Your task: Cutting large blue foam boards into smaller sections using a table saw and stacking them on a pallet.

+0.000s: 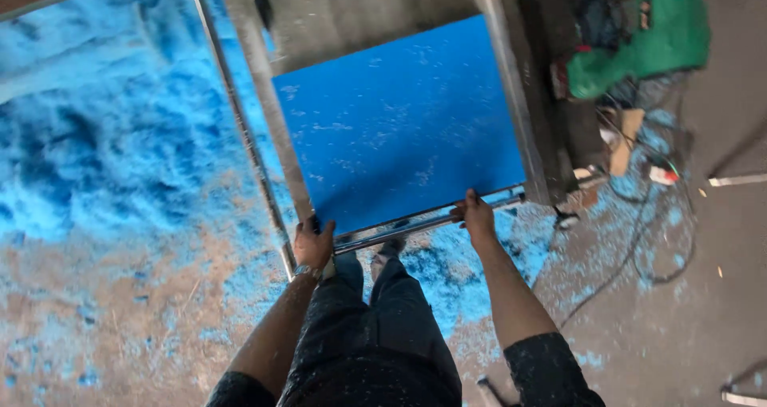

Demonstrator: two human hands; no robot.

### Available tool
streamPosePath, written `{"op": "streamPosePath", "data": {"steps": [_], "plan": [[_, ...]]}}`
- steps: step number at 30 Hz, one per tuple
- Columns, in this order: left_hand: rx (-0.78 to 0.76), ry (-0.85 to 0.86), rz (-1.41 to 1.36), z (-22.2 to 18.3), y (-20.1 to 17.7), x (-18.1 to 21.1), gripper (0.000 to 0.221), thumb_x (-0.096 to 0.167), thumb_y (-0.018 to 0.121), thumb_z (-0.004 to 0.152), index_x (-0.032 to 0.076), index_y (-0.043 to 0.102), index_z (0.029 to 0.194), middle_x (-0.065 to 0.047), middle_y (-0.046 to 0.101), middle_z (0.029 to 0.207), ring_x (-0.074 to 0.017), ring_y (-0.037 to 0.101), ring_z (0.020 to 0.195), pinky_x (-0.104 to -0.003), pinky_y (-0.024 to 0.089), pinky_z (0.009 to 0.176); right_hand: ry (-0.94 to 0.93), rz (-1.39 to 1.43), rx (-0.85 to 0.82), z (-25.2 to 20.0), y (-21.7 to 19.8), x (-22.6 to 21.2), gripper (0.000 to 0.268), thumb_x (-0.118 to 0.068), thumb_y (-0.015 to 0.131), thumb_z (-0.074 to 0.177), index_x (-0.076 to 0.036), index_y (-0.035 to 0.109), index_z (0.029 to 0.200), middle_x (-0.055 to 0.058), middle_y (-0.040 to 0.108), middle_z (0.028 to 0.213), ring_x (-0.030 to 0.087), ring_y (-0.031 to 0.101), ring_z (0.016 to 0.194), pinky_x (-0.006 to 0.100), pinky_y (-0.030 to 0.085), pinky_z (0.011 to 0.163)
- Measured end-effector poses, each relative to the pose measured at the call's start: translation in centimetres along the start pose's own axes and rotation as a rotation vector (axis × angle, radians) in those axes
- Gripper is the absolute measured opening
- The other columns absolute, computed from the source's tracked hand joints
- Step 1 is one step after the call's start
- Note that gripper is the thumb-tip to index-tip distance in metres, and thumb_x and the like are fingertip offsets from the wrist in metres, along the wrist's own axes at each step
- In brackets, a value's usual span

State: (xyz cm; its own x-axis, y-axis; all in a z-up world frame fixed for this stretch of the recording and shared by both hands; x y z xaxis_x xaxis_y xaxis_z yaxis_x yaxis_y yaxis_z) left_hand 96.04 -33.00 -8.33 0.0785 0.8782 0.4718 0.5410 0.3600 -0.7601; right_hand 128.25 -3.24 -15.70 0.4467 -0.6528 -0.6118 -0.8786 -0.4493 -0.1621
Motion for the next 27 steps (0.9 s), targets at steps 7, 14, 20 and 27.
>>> {"op": "streamPosePath", "data": {"steps": [7, 14, 20, 27], "plan": [[0.068, -0.047, -0.066, -0.8, -0.2, 1.8, 0.066, 0.043, 0.072, 0.081, 0.002, 0.063, 0.132, -0.023, 0.057, 0.135, -0.0462, 0.060, 0.114, -0.055, 0.050, 0.093, 0.062, -0.055, -0.030, 0.2, -0.5, -1.7, 0.052, -0.045, 0.048, 0.109, 0.004, 0.066, 0.104, 0.016, 0.072, 0.086, 0.025, 0.068, 0.072, 0.045, 0.052, 0.061], [0.101, -0.103, -0.030, 1.0, -0.4, 3.6, 0.067, 0.042, 0.065, 0.082, 0.002, 0.064, 0.135, -0.024, 0.059, 0.136, -0.0457, 0.062, 0.115, -0.054, 0.051, 0.097, 0.111, -0.028, -0.049, 1.0, 0.0, -4.0, 0.051, -0.043, 0.048, 0.109, 0.005, 0.068, 0.106, 0.015, 0.074, 0.089, 0.025, 0.069, 0.072, 0.042, 0.054, 0.062], [0.118, -0.081, -0.036, 2.9, -0.8, 4.8, 0.071, 0.043, 0.067, 0.081, -0.001, 0.061, 0.136, -0.026, 0.055, 0.138, -0.0473, 0.062, 0.111, -0.055, 0.052, 0.093, 0.153, -0.031, -0.062, 2.2, 1.0, -6.0, 0.053, -0.045, 0.049, 0.108, 0.004, 0.067, 0.104, 0.016, 0.074, 0.088, 0.026, 0.070, 0.073, 0.041, 0.055, 0.064], [-0.036, -0.070, -0.053, 3.2, -1.4, 5.2, 0.085, 0.054, 0.069, 0.083, -0.004, 0.052, 0.143, -0.023, 0.053, 0.141, -0.0416, 0.058, 0.124, -0.054, 0.051, 0.101, 0.160, -0.108, -0.081, 2.5, 0.7, -6.7, 0.057, -0.051, 0.052, 0.105, 0.003, 0.069, 0.104, 0.014, 0.075, 0.083, 0.025, 0.071, 0.070, 0.041, 0.056, 0.065]]}}
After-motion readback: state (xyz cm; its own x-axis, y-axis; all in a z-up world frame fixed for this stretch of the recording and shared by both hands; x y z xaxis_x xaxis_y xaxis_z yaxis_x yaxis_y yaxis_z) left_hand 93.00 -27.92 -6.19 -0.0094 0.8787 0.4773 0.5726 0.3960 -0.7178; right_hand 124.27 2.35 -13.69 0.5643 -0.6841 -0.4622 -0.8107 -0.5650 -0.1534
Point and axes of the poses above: each hand's wrist, its own z-axis towards the middle knuckle, its own y-axis out of the palm, x = y × z, the point moved 6 cm from there along z, towards the middle knuckle
